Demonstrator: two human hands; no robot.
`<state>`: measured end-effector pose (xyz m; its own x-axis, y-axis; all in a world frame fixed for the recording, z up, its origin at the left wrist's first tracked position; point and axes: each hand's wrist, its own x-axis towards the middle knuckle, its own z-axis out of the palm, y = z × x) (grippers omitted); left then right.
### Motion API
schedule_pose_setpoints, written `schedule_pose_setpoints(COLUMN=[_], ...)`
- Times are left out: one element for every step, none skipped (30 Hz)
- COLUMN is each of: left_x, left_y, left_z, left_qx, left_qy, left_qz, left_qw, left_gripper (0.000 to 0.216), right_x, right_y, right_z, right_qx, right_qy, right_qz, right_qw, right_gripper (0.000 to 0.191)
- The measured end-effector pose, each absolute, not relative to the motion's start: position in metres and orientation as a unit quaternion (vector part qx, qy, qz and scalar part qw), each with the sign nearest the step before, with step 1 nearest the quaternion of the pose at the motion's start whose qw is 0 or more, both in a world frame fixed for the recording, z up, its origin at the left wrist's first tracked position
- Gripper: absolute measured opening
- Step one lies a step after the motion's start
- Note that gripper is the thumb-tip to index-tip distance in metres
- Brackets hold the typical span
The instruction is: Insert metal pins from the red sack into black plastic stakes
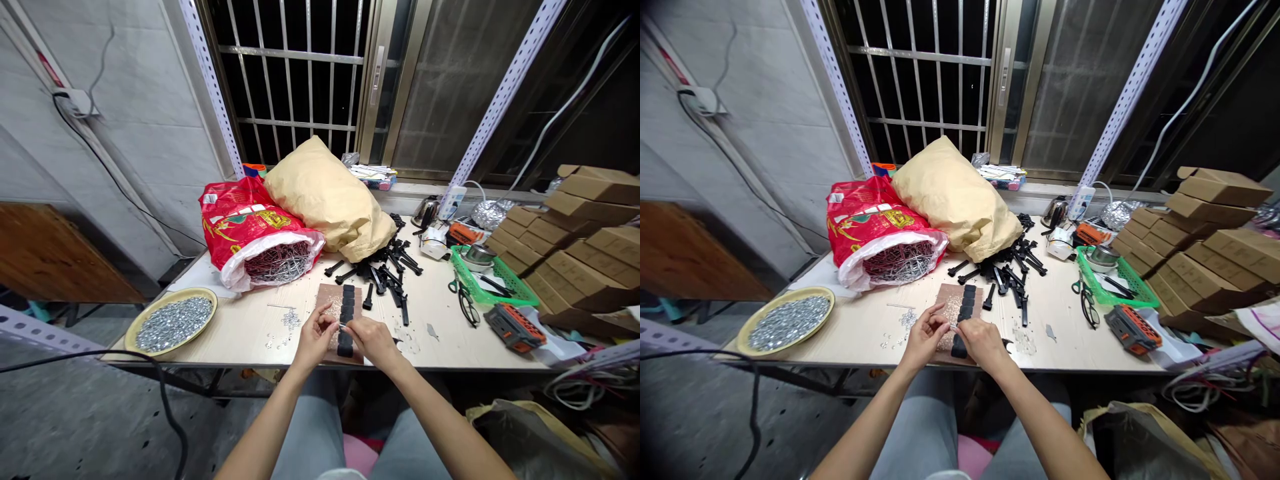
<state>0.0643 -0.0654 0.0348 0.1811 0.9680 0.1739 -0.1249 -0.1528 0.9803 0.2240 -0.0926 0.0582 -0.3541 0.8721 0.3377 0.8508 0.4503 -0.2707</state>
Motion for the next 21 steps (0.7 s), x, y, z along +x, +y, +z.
schedule_pose_setpoints(left_x=[0.0639,0.0638,0.0638,0.0640,0.0644,0.0648,0.0652,0.0656,0.0659,0.0661,0.0661,0.0661,0.0659,0.0657,0.0655,0.0653,0.0650,0.0647,0.0644,0.0640,0.0636], left_y=[-0.0658,-0.0663,-0.0669,-0.0674,-0.0680,-0.0684,-0.0686,-0.0688,-0.0687,-0.0686,-0.0684,-0.0682,-0.0680,-0.0678,-0.0678,-0.0679,-0.0681,-0.0683,-0.0686,-0.0689,-0.0691], left_z=[0.0348,0.0347,0.0347,0.0347,0.0348,0.0350,0.0353,0.0356,0.0360,0.0364,0.0365,0.0364,0.0359,0.0352,0.0342,0.0332,0.0323,0.0316,0.0312,0.0312,0.0314], left_qx=[0.557,0.557,0.556,0.557,0.557,0.556,0.555,0.554,0.553,0.552,0.552,0.552,0.553,0.553,0.553,0.553,0.554,0.554,0.555,0.558,0.565], left_qy=[0.380,0.384,0.387,0.389,0.390,0.390,0.390,0.389,0.389,0.388,0.387,0.385,0.383,0.382,0.381,0.381,0.379,0.378,0.377,0.378,0.382], left_qz=[0.515,0.515,0.514,0.512,0.512,0.513,0.513,0.514,0.515,0.516,0.516,0.516,0.515,0.515,0.513,0.512,0.509,0.507,0.504,0.498,0.491], left_qw=[0.529,0.527,0.526,0.525,0.525,0.525,0.526,0.527,0.527,0.528,0.529,0.530,0.531,0.532,0.534,0.536,0.539,0.541,0.544,0.546,0.542], left_gripper=[0.046,0.046,0.046,0.046,0.046,0.046,0.046,0.046,0.046,0.046,0.047,0.047,0.047,0.047,0.047,0.047,0.046,0.046,0.046,0.044,0.040], right_x=[0.2242,0.2244,0.2247,0.2249,0.2250,0.2251,0.2250,0.2248,0.2245,0.2243,0.2241,0.2241,0.2243,0.2246,0.2252,0.2258,0.2266,0.2273,0.2280,0.2286,0.2290], right_y=[-0.0924,-0.0923,-0.0923,-0.0924,-0.0926,-0.0930,-0.0933,-0.0937,-0.0941,-0.0944,-0.0947,-0.0948,-0.0949,-0.0948,-0.0947,-0.0946,-0.0943,-0.0941,-0.0937,-0.0934,-0.0931], right_z=[0.0584,0.0585,0.0587,0.0589,0.0592,0.0596,0.0599,0.0602,0.0605,0.0607,0.0609,0.0611,0.0612,0.0614,0.0616,0.0617,0.0619,0.0620,0.0621,0.0620,0.0618], right_qx=[-0.524,-0.524,-0.522,-0.520,-0.518,-0.517,-0.517,-0.518,-0.519,-0.520,-0.520,-0.520,-0.520,-0.522,-0.522,-0.522,-0.523,-0.522,-0.522,-0.521,-0.521], right_qy=[-0.823,-0.823,-0.824,-0.825,-0.824,-0.823,-0.822,-0.820,-0.818,-0.818,-0.818,-0.819,-0.820,-0.821,-0.823,-0.824,-0.825,-0.826,-0.827,-0.827,-0.826], right_qz=[0.027,0.030,0.033,0.035,0.037,0.037,0.036,0.036,0.036,0.036,0.038,0.039,0.041,0.042,0.043,0.045,0.047,0.049,0.052,0.055,0.059], right_qw=[0.217,0.216,0.217,0.221,0.226,0.231,0.237,0.241,0.244,0.245,0.244,0.241,0.235,0.228,0.221,0.214,0.208,0.205,0.203,0.203,0.206], right_gripper=[0.031,0.031,0.029,0.028,0.027,0.026,0.026,0.026,0.026,0.027,0.027,0.028,0.028,0.029,0.029,0.029,0.029,0.029,0.029,0.028,0.028])
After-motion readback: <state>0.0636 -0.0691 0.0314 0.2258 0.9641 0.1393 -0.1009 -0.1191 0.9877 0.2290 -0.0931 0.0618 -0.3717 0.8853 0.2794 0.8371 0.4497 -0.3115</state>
